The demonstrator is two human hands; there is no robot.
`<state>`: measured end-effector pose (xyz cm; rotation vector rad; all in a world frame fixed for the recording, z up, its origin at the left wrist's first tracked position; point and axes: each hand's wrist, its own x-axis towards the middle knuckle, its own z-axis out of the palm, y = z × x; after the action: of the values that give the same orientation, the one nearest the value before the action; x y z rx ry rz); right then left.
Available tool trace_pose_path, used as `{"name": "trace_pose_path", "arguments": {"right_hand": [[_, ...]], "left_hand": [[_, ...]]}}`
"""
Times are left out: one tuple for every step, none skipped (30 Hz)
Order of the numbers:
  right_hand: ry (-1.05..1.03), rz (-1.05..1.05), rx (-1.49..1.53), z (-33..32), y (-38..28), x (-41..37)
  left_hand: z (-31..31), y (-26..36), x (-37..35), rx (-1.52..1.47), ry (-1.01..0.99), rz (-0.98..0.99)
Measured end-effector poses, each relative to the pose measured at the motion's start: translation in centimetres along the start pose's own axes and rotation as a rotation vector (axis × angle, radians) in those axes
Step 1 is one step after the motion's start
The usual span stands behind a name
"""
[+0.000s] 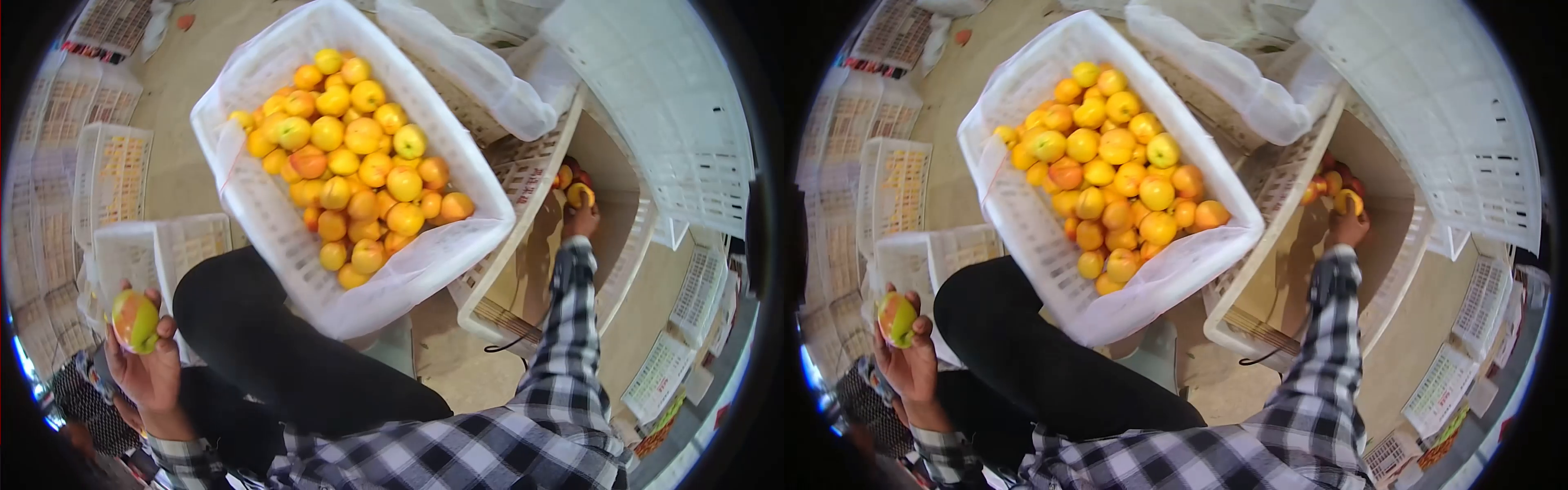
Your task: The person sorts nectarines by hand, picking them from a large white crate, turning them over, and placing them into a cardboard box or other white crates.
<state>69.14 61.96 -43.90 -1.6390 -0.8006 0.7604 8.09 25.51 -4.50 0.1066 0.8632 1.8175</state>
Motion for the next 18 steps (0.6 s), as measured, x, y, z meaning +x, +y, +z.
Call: {"name": "trace_pose_path", "arguments": {"right_hand": [[0.076,0.178,0.183,3.6,-12.1,-8.4],[-0.072,0.037,0.197,4.5,-17.6,-12.9],[-0.221,-0.065,0.153,5.1,-21.9,-16.8],[-0.426,-0.236,0.078,5.3,-23.8,-19.8],[-0.602,-0.364,-0.027,6.0,-25.0,-23.1],[-0.784,-0.424,-0.182,7.1,-25.7,-26.4],[-1.005,-0.353,-0.239,8.5,-28.1,-30.2],[-1.12,-0.495,-0.25,10.4,-27.1,-32.7],[-1.14,-0.665,-0.237,12.3,-25.5,-34.8],[-1.199,-0.57,-0.415,13.9,-24.9,-36.9],[-1.225,-0.581,-0.548,15.1,-23.6,-38.4],[-1.235,-0.58,-0.695,15.7,-22.5,-39.1],[-1.184,-0.608,-0.586,15.7,-21.9,-39.6],[-1.138,-0.647,-0.485,15.2,-22.6,-39.8],[-1.235,-0.349,-0.386,14.2,-23.5,-39.8],[-1.312,-0.047,-0.265,13.2,-25.5,-40.0],[-1.351,0.357,0.208,12.2,-26.3,-40.2],[-1.373,0.774,0.347,10.1,-27.5,-39.7]], "left_hand": [[0.8,-0.3,0.1,0.015,-0.035,-0.012],[1.5,-0.6,0.2,0.03,-0.077,-0.027],[2.2,-1.2,0.4,0.045,-0.058,-0.021],[3.0,-2.1,0.7,0.044,-0.059,-0.02],[3.4,-3.1,1.1,0.03,-0.096,-0.051],[4.5,-4.2,1.5,0.02,-0.129,-0.086],[5.4,-5.2,1.8,0.036,-0.084,-0.125],[6.3,-6.3,2.0,0.05,-0.044,-0.164],[6.6,-7.3,2.2,0.13,-0.029,-0.205],[7.5,-8.2,2.1,0.24,0.051,-0.237],[7.3,-9.0,1.9,0.248,0.084,-0.277],[7.1,-10.2,1.9,0.254,0.107,-0.33],[7.0,-11.0,1.9,0.243,0.058,-0.365],[6.3,-11.6,1.6,0.298,0.092,-0.382],[6.0,-12.1,1.4,0.355,0.138,-0.389],[6.1,-12.5,1.1,0.343,0.11,-0.408],[6.1,-12.8,0.9,0.548,-0.002,-0.41],[5.9,-12.8,0.5,0.752,-0.111,-0.401]]}}
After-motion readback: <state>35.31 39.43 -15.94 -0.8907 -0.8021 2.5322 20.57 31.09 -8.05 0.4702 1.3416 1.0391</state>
